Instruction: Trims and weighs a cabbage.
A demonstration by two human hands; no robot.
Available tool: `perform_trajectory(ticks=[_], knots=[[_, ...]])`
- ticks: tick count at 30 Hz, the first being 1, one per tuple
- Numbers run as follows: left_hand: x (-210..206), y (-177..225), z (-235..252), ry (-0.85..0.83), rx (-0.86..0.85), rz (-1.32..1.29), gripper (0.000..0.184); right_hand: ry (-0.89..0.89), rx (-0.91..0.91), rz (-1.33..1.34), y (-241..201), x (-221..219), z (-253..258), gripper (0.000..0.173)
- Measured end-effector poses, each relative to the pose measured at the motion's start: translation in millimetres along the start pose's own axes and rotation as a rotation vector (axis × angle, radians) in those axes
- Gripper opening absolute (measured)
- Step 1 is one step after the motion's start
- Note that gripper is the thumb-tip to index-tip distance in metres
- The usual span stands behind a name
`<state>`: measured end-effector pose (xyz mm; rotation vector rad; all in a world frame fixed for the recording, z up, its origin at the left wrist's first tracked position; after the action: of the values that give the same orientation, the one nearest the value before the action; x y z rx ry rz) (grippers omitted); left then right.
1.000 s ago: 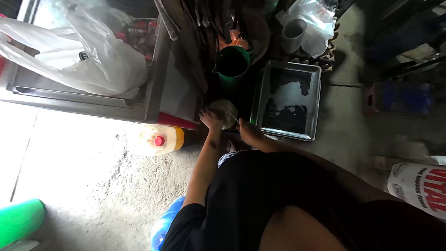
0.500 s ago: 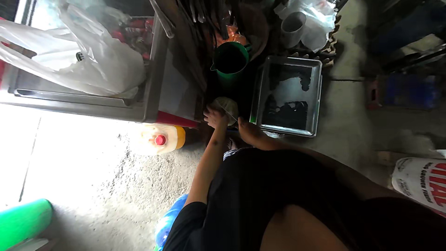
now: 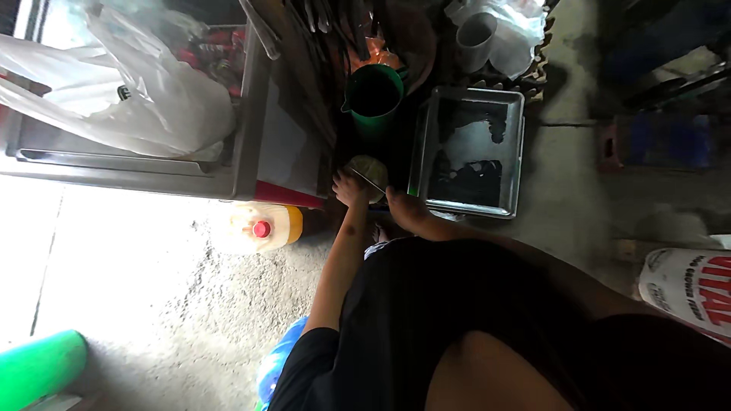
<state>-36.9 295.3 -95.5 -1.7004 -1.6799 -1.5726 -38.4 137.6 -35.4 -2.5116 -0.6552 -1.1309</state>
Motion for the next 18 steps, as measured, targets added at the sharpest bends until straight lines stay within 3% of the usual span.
perform_trajectory(ticks=[6, 10, 14, 18], knots=[[1.8, 2.6, 0.2, -0.002, 0.041, 0.031, 0.082, -0.043, 0.013, -0.002, -1.9, 2.1, 0.6, 0.041], [-0.3, 2.6, 2.1, 0.013, 0.046, 0.033, 0.07, -0.034, 0.007, 0.019, -0.3, -1.2, 4.1, 0.036], [-5.2, -0.5, 6.3, 0.006, 0.02, 0.074, 0.082, 0.024, 0.01, 0.009, 1.1, -8.1, 7.4, 0.037], [-4.5, -0.1, 6.0, 0.002, 0.04, 0.041, 0.075, 0.003, 0.013, 0.053, 0.8, -2.9, 2.8, 0.044]])
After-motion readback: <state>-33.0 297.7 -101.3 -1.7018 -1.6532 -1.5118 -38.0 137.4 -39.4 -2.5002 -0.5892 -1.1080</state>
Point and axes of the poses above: each hand's wrist, its own z-axis towards the middle knuckle, its own x-axis out of the back of the hand, y = z × x, the point moved 6 cm from there along z, towards the middle knuckle, and after that the axes turned 14 degrees about -z, right-handed, at the moved point
